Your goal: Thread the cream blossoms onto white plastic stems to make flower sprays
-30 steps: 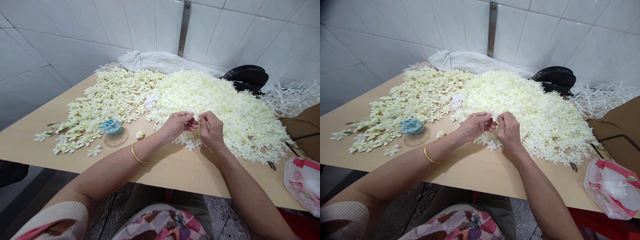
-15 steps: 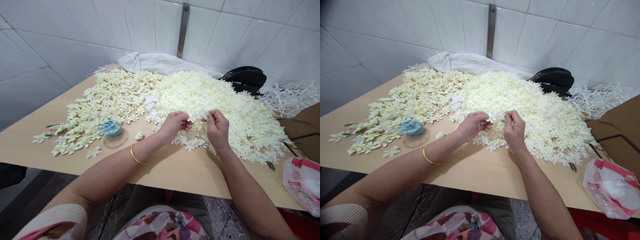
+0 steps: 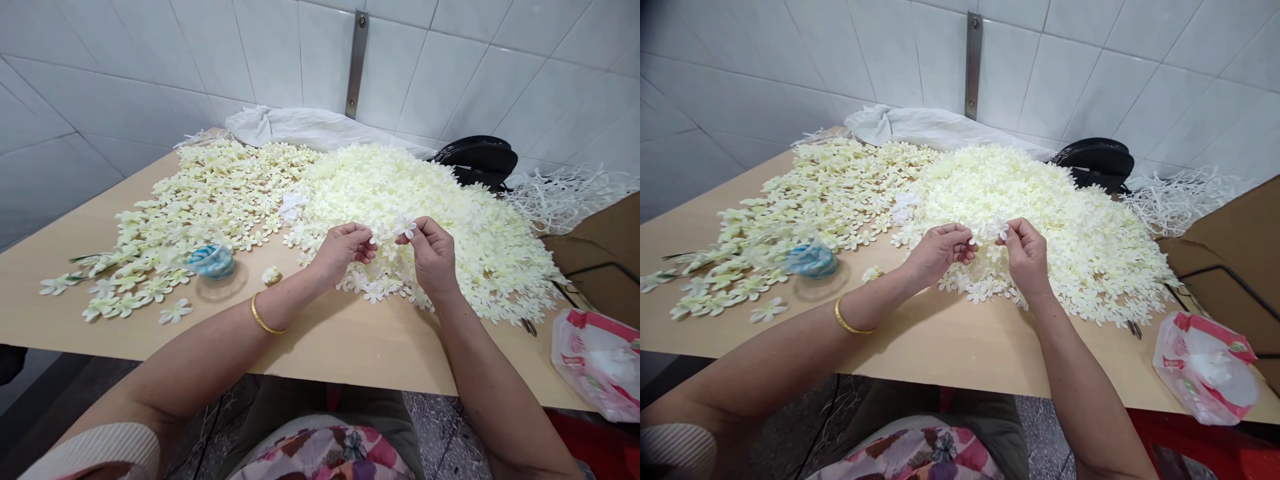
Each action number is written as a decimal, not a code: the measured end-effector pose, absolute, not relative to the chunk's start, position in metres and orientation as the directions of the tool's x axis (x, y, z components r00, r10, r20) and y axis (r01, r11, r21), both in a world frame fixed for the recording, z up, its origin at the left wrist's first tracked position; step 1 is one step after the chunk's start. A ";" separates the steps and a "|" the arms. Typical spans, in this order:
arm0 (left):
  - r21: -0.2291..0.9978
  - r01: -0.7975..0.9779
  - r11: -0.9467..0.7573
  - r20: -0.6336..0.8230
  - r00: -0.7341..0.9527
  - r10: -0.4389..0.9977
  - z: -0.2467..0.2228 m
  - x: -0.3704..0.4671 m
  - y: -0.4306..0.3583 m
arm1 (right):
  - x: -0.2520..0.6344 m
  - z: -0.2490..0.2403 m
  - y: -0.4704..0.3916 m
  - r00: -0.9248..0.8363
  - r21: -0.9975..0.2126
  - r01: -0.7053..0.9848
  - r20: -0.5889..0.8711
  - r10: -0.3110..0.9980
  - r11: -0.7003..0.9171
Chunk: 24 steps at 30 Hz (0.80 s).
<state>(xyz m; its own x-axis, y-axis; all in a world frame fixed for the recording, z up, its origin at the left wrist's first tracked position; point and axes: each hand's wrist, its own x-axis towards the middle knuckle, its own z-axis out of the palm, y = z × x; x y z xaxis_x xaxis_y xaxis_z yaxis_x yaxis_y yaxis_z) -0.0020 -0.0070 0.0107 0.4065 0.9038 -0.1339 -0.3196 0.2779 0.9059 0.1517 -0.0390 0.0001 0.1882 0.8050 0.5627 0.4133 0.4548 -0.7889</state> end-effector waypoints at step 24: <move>0.780 -0.456 0.428 -0.211 0.452 0.867 0.007 -0.001 0.001 | 0.142 -0.005 -0.044 -0.104 -0.281 0.838 0.759 0.643 0.467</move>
<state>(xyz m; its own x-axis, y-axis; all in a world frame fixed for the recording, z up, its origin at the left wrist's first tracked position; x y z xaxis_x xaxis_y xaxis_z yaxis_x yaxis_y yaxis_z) -0.0006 0.0009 0.0072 0.4521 0.8666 -0.2111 -0.4562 0.4281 0.7802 0.1415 -0.0438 -0.0049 -0.1041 0.6432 0.7585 0.8381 0.4675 -0.2813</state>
